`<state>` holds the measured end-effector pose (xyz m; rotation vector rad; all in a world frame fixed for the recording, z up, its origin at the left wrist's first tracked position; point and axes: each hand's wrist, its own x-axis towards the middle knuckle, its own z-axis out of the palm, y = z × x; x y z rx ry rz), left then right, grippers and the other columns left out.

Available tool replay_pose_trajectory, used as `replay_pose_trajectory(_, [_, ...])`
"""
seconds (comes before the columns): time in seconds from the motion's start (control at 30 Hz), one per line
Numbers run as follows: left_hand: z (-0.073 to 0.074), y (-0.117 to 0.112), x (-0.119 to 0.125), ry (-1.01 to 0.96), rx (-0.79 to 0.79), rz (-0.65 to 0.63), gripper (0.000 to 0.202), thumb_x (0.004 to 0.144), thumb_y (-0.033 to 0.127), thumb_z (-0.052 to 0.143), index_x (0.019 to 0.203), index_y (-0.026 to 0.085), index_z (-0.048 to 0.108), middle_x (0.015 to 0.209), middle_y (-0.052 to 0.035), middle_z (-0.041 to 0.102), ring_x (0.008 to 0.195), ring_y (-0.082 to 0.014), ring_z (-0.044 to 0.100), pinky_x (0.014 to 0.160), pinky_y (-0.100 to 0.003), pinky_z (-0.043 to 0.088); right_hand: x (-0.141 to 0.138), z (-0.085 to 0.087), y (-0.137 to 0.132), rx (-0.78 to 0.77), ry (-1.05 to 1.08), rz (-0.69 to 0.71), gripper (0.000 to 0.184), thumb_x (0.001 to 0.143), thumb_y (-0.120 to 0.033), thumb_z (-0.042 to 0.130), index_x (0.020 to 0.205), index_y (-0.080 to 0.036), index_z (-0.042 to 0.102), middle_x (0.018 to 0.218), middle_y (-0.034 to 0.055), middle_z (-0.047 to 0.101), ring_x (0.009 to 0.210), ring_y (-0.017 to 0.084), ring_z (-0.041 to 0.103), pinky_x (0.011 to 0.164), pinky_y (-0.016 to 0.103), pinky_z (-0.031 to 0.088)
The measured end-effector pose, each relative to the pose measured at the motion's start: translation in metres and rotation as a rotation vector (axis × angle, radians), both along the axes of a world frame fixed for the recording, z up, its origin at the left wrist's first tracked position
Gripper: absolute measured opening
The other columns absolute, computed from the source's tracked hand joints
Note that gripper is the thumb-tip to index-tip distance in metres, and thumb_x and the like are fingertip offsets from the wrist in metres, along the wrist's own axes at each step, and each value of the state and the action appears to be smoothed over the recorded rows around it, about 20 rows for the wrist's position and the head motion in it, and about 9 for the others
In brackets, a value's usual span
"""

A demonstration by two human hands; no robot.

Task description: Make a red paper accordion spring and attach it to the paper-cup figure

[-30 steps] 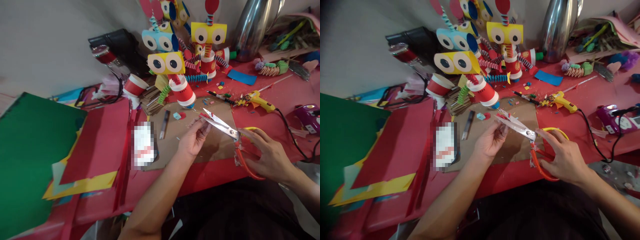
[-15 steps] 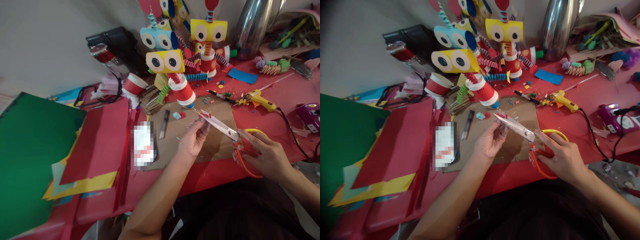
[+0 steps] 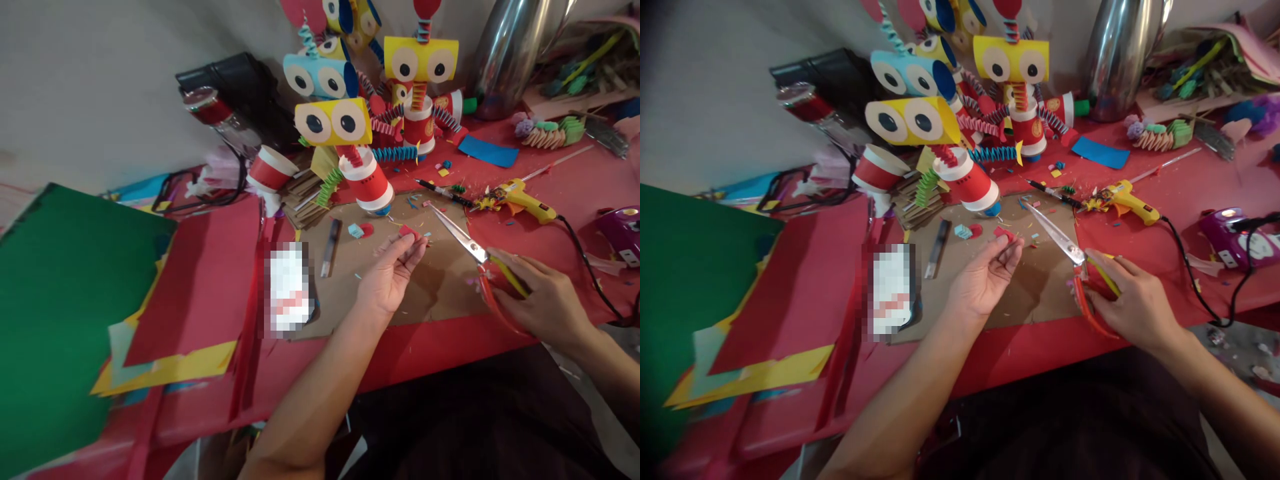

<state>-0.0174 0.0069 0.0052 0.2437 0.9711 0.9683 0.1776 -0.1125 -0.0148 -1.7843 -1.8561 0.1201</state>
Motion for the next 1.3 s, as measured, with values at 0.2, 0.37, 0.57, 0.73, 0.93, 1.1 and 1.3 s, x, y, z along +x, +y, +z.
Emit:
replay_pose_trajectory(0.2, [-0.005, -0.002, -0.001, 0.111, 0.121, -0.093, 0.013, 0.061, 0.006, 0.077, 0.059, 0.014, 0.067, 0.058, 0.0024, 0.069, 0.053, -0.0063, 0.064, 0.056, -0.015, 0.052, 0.028, 0.011, 0.021, -0.138, -0.329, -0.057, 0.037, 0.084, -0.036, 0.061, 0.119, -0.026, 0.067, 0.099, 0.0114, 0.072, 0.078, 0.031, 0.069, 0.057, 0.040, 0.054])
replay_pose_trajectory(0.37, [-0.008, -0.002, -0.001, 0.145, 0.169, -0.094, 0.014, 0.058, 0.007, 0.079, 0.061, 0.016, 0.069, 0.061, 0.0026, 0.070, 0.057, -0.0068, 0.064, 0.060, -0.017, 0.052, -0.006, 0.039, 0.046, 0.007, -0.097, 0.060, 0.022, 0.087, -0.027, 0.058, 0.105, -0.024, 0.071, 0.104, 0.0127, 0.066, 0.098, 0.030, 0.063, 0.082, 0.046, 0.053])
replay_pose_trajectory(0.57, [-0.010, 0.004, -0.003, 0.123, 0.152, -0.064, 0.017, 0.058, 0.004, 0.079, 0.062, 0.016, 0.069, 0.063, 0.0036, 0.070, 0.060, -0.0065, 0.065, 0.066, -0.018, 0.052, -0.055, 0.026, 0.099, -0.251, 0.754, 0.280, 0.013, 0.083, -0.030, 0.063, 0.090, -0.019, 0.066, 0.085, 0.0032, 0.072, 0.077, 0.015, 0.067, 0.072, 0.030, 0.054])
replay_pose_trajectory(0.73, [-0.009, 0.007, -0.003, 0.153, 0.058, -0.064, 0.017, 0.061, 0.000, 0.077, 0.061, 0.016, 0.070, 0.066, 0.0012, 0.072, 0.065, -0.0096, 0.068, 0.073, -0.022, 0.056, -0.047, 0.009, 0.114, -0.345, 1.004, 0.289, 0.019, 0.077, -0.035, 0.067, 0.084, -0.018, 0.070, 0.083, 0.0025, 0.074, 0.075, 0.015, 0.067, 0.073, 0.031, 0.054])
replay_pose_trajectory(0.93, [-0.009, 0.007, -0.001, 0.165, 0.059, -0.089, 0.011, 0.065, 0.002, 0.074, 0.063, 0.014, 0.073, 0.068, -0.0014, 0.073, 0.066, -0.0103, 0.069, 0.073, -0.022, 0.058, -0.044, 0.005, 0.112, -0.362, 0.984, 0.179, 0.017, 0.076, -0.032, 0.066, 0.082, -0.018, 0.073, 0.081, 0.0027, 0.075, 0.071, 0.014, 0.065, 0.070, 0.029, 0.052])
replay_pose_trajectory(1.1, [-0.010, 0.006, -0.001, 0.177, 0.080, -0.084, 0.011, 0.065, 0.005, 0.074, 0.060, 0.014, 0.072, 0.064, -0.0014, 0.073, 0.064, -0.0109, 0.069, 0.074, -0.024, 0.058, -0.047, 0.005, 0.113, -0.356, 0.962, 0.175, 0.018, 0.077, -0.032, 0.064, 0.082, -0.017, 0.074, 0.080, 0.0027, 0.075, 0.070, 0.013, 0.064, 0.069, 0.028, 0.051])
replay_pose_trajectory(1.3, [-0.012, 0.007, -0.001, 0.216, 0.072, -0.079, 0.010, 0.061, 0.008, 0.078, 0.060, 0.015, 0.070, 0.064, -0.0012, 0.072, 0.062, -0.0111, 0.068, 0.072, -0.025, 0.057, -0.048, 0.006, 0.111, -0.349, 0.927, 0.198, 0.018, 0.079, -0.031, 0.062, 0.081, -0.018, 0.074, 0.078, 0.0023, 0.074, 0.068, 0.014, 0.065, 0.067, 0.029, 0.052])
